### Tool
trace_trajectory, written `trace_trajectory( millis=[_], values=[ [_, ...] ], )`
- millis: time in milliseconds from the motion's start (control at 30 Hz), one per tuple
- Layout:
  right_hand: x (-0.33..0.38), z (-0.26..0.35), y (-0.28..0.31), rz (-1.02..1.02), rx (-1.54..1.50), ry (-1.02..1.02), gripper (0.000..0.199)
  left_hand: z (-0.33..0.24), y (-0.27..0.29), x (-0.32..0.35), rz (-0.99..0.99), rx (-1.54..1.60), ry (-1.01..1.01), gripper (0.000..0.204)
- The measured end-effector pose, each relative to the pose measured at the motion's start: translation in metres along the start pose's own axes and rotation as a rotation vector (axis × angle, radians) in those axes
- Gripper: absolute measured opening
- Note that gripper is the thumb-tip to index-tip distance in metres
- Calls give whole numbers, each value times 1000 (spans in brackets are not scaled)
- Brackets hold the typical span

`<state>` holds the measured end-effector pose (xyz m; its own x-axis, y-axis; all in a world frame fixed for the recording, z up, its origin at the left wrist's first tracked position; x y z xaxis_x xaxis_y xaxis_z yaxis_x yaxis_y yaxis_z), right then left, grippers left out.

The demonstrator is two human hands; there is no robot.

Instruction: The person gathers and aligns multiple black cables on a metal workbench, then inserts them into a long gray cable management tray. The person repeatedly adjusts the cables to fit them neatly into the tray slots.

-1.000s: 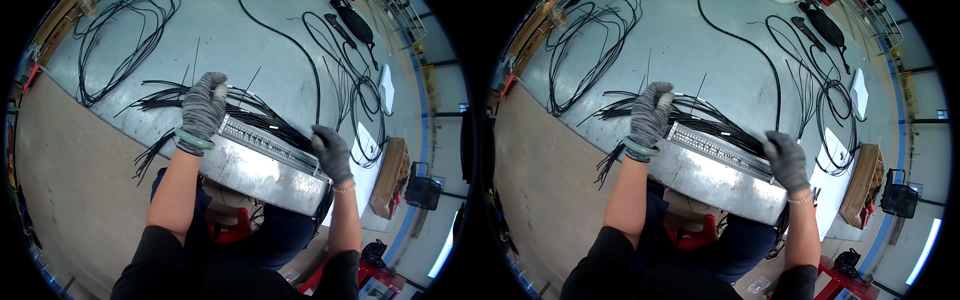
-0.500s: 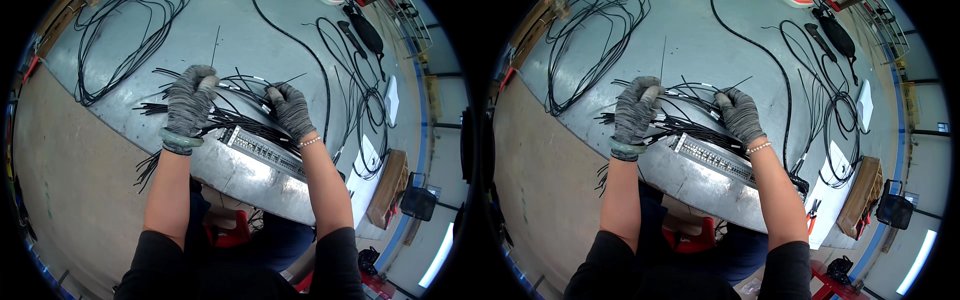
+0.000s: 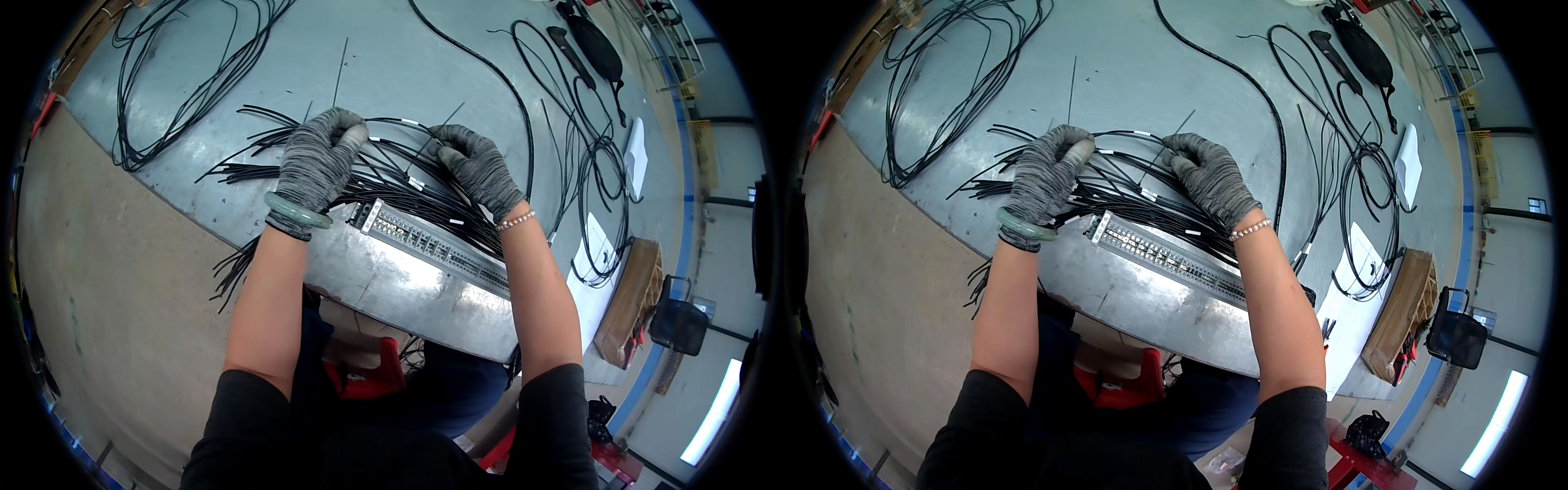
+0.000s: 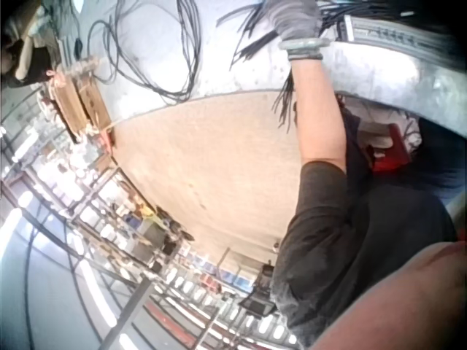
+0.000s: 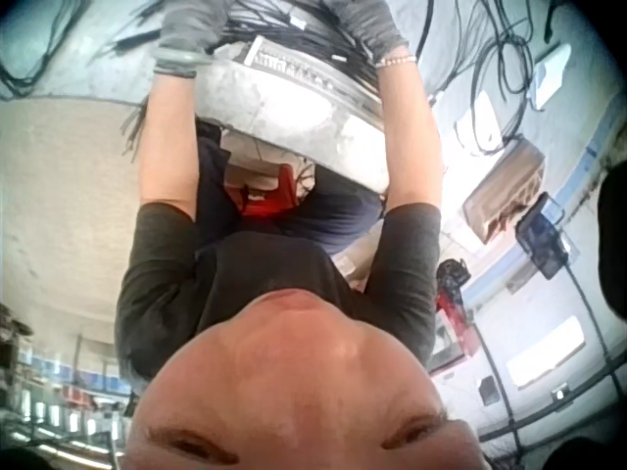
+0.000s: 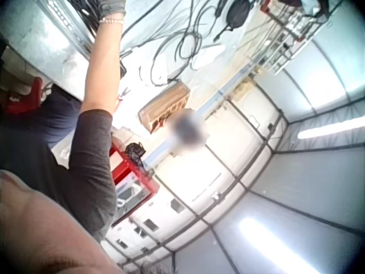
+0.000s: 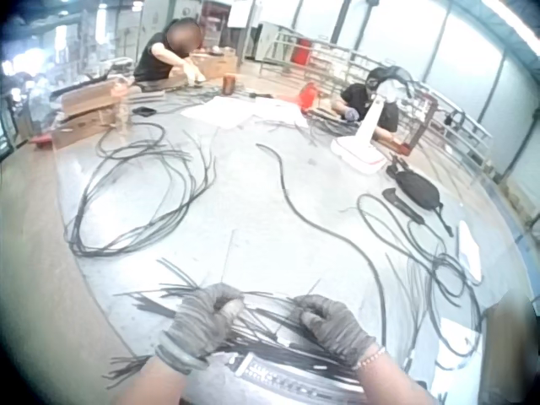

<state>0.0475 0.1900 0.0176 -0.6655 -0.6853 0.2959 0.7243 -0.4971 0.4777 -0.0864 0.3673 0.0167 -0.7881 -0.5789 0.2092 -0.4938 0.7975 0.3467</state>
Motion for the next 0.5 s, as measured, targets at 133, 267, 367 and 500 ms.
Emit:
trace_trajectory(
  millis=[133,267,367,500],
  values=[
    [12,6,13,-156,288,39,27,-4,-3,1,33,-18,22,24],
    [37,36,14,-233,456,91,25,-1,0,1,6,4,-4,23],
    [42,35,-8,-62,468,85,23,1,0,-2,12,88,-58,22],
    [36,27,-29,34,690,15,23,-3,-7,-1,68,245,-44,22]
  ],
)
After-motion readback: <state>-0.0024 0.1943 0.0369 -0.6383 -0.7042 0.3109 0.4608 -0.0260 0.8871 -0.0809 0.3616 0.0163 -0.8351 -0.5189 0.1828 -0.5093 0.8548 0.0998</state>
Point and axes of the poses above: each hand's wrist, its own x-axis away from the middle knuckle, its own y-axis out of the back of the hand, z = x × y, the point moved 9 cm from there along -x, towards the middle knuckle
